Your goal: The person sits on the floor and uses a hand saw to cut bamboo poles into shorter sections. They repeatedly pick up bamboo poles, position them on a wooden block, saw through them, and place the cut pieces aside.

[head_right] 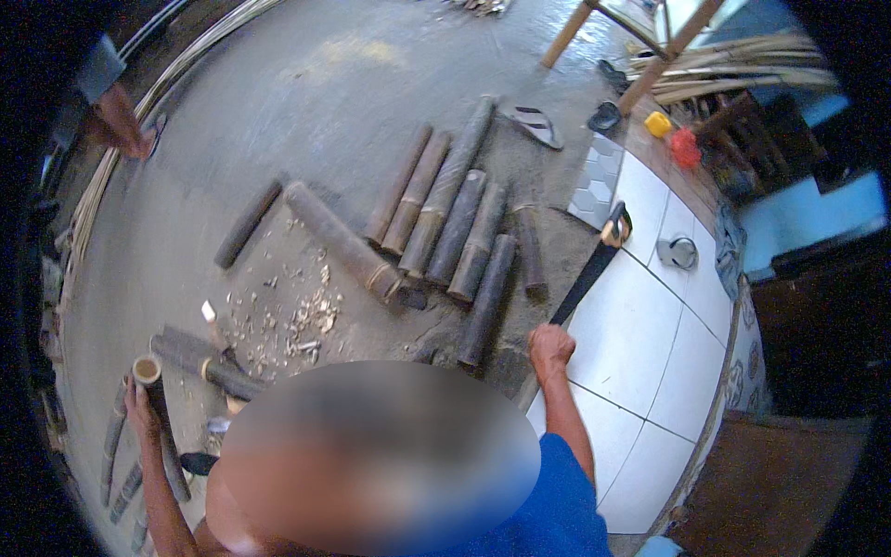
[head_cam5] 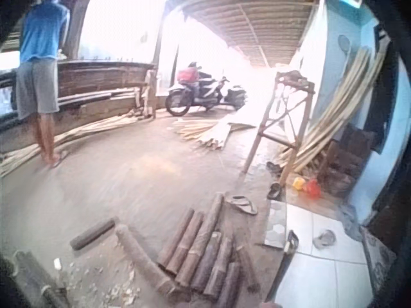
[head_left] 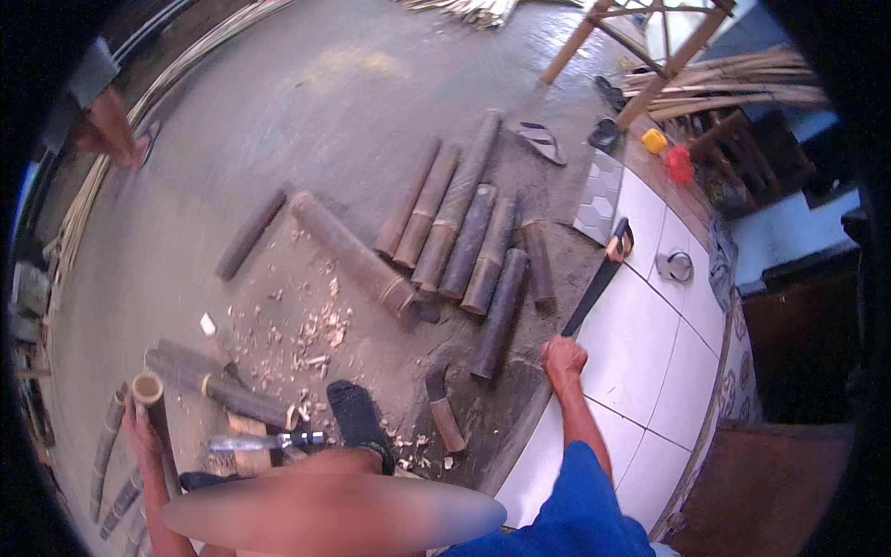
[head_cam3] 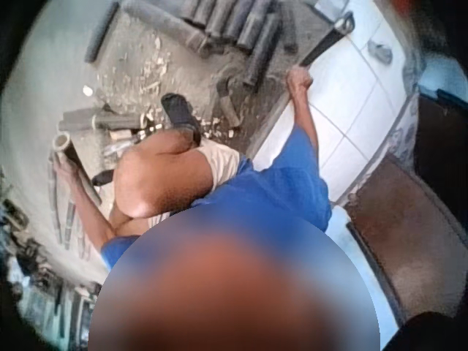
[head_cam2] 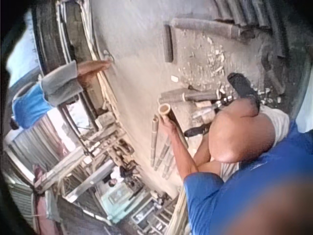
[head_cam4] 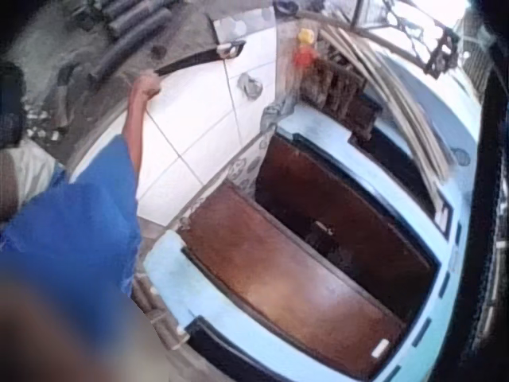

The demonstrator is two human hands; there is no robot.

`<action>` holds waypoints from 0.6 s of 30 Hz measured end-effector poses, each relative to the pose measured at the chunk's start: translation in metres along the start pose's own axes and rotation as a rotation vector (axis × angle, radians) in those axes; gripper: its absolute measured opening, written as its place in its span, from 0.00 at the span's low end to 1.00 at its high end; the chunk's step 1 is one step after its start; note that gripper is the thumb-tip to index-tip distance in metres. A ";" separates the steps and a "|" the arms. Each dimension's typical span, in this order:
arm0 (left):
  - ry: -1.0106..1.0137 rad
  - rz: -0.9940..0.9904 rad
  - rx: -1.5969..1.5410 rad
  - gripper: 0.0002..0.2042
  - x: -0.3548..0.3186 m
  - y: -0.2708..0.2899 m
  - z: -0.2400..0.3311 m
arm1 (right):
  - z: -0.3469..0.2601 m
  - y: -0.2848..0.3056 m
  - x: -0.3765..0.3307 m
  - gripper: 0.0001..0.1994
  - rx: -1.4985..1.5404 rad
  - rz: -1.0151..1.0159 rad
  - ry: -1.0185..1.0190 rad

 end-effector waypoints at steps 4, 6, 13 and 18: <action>0.381 -0.142 -0.686 0.26 0.008 -0.021 0.044 | -0.066 -0.024 -0.075 0.21 0.013 -0.095 0.026; 0.181 -0.103 -0.034 0.32 0.009 -0.001 0.068 | -0.088 -0.027 -0.099 0.22 0.056 -0.124 0.096; 0.092 -0.070 -0.059 0.31 0.036 -0.034 0.083 | -0.026 0.032 -0.005 0.16 0.385 0.241 0.130; 0.144 -0.164 -0.394 0.32 0.035 -0.112 0.075 | 0.048 0.046 0.110 0.27 0.201 0.227 -0.132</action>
Point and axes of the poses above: each hand's wrist, its own x-axis towards the middle knuckle, its own y-axis out of the back of the hand, z = x × y, the point moved 5 cm from there along x, towards the middle knuckle, and after that the axes turned 10 degrees about x, right-handed, at the moved point
